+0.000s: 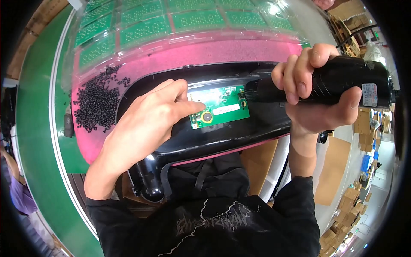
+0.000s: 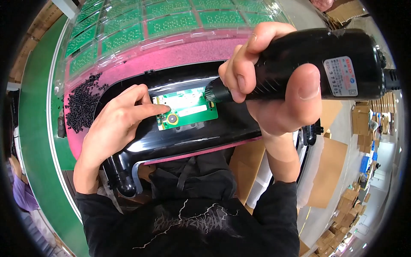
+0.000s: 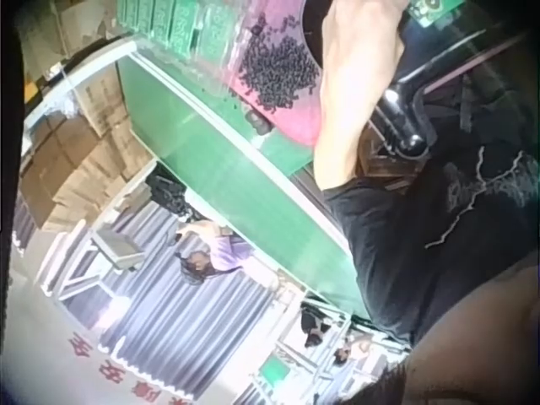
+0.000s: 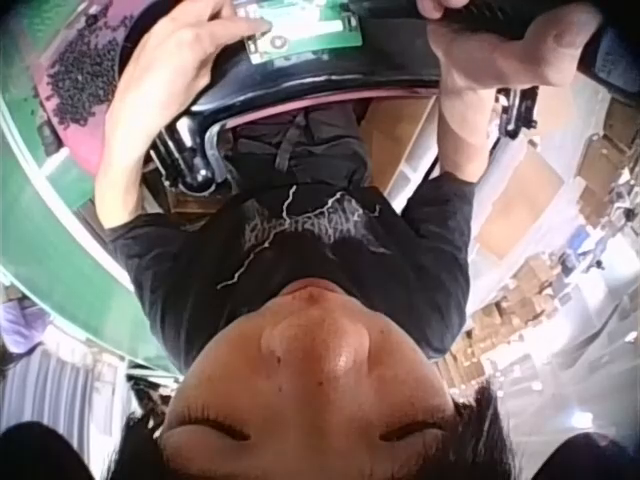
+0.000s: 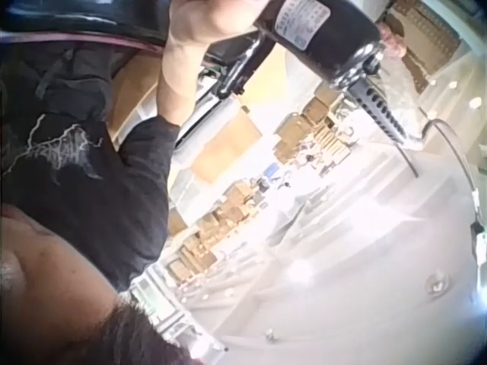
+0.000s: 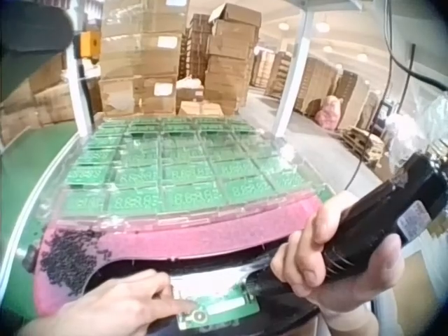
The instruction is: Assembling electronic circuit boards into plastic housings using an electric screwdriver.
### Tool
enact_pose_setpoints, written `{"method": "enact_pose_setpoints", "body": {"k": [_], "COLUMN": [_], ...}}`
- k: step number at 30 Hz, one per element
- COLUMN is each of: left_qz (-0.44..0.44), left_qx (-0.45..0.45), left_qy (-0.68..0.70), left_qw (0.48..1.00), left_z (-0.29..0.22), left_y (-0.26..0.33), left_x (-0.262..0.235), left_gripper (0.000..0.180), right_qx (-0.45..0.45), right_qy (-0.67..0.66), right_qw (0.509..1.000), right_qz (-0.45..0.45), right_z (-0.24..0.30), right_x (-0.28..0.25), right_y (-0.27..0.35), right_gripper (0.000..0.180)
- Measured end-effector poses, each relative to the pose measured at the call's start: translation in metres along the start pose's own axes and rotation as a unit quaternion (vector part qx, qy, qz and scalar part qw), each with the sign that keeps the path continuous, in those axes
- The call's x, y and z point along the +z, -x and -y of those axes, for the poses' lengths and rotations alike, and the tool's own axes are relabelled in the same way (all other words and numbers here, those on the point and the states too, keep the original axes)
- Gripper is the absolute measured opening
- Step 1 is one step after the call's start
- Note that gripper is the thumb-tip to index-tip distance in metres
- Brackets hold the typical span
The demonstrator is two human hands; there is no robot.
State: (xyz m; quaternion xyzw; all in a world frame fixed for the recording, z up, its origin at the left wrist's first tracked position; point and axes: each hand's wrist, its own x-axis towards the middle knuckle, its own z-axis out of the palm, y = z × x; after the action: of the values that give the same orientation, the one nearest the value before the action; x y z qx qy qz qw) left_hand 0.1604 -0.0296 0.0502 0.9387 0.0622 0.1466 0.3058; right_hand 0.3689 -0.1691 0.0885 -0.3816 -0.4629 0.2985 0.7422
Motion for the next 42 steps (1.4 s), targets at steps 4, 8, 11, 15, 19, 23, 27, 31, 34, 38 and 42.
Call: {"method": "enact_pose_setpoints", "body": {"k": [4, 8, 11, 15, 19, 23, 27, 31, 34, 38, 42], "left_qz": [-0.005, 0.003, 0.004, 0.017, 0.011, -0.037, -0.031, -0.045, -0.026, 0.002, 0.016], "left_qx": [-0.006, -0.015, -0.014, -0.014, 0.0, 0.028, -0.071, -0.076, -0.103, -0.138, -0.13], "left_qy": [-0.007, -0.041, -0.047, -0.062, -0.078, 0.057, 0.303, 0.382, 0.435, 0.468, 0.455], "left_qw": [1.0, 0.999, 0.999, 0.998, 0.997, 0.997, 0.95, 0.92, 0.894, 0.873, 0.881], "left_z": [-0.001, -0.001, -0.002, 0.0, 0.004, 0.003, -0.009, -0.01, -0.011, -0.014, -0.011], "left_y": [-0.001, -0.001, 0.0, 0.0, 0.003, -0.004, -0.004, -0.003, -0.002, -0.004, -0.002], "left_x": [0.0, -0.006, -0.004, -0.006, -0.005, -0.008, -0.015, -0.017, -0.021, -0.028, -0.024], "left_gripper": [0.04, 0.04, 0.041, 0.04, 0.037, 0.039, 0.041, 0.046, 0.045, 0.04, 0.028], "right_qx": [0.035, 0.012, 0.008, 0.006, 0.021, -0.046, -0.084, -0.117, -0.136, -0.166, -0.034], "right_qy": [0.045, 0.015, 0.02, 0.004, 0.033, -0.116, -0.167, -0.176, -0.186, -0.195, -0.094], "right_qw": [0.998, 0.993, 0.992, 0.994, 0.998, 0.986, 0.98, 0.976, 0.97, 0.963, 0.992], "right_qz": [-0.018, 0.118, 0.123, 0.107, 0.048, 0.107, 0.072, 0.056, 0.074, 0.085, 0.075], "right_z": [0.005, -0.008, -0.009, -0.009, -0.001, 0.019, 0.03, 0.027, 0.026, 0.024, 0.044], "right_x": [0.01, 0.001, 0.005, 0.012, 0.013, 0.026, 0.048, 0.059, 0.061, 0.059, 0.054], "right_y": [-0.006, -0.017, -0.017, -0.013, -0.009, -0.006, 0.0, 0.003, 0.002, -0.002, -0.001], "right_gripper": [0.066, 0.063, 0.061, 0.062, 0.058, 0.048, 0.041, 0.039, 0.038, 0.036, 0.035]}}
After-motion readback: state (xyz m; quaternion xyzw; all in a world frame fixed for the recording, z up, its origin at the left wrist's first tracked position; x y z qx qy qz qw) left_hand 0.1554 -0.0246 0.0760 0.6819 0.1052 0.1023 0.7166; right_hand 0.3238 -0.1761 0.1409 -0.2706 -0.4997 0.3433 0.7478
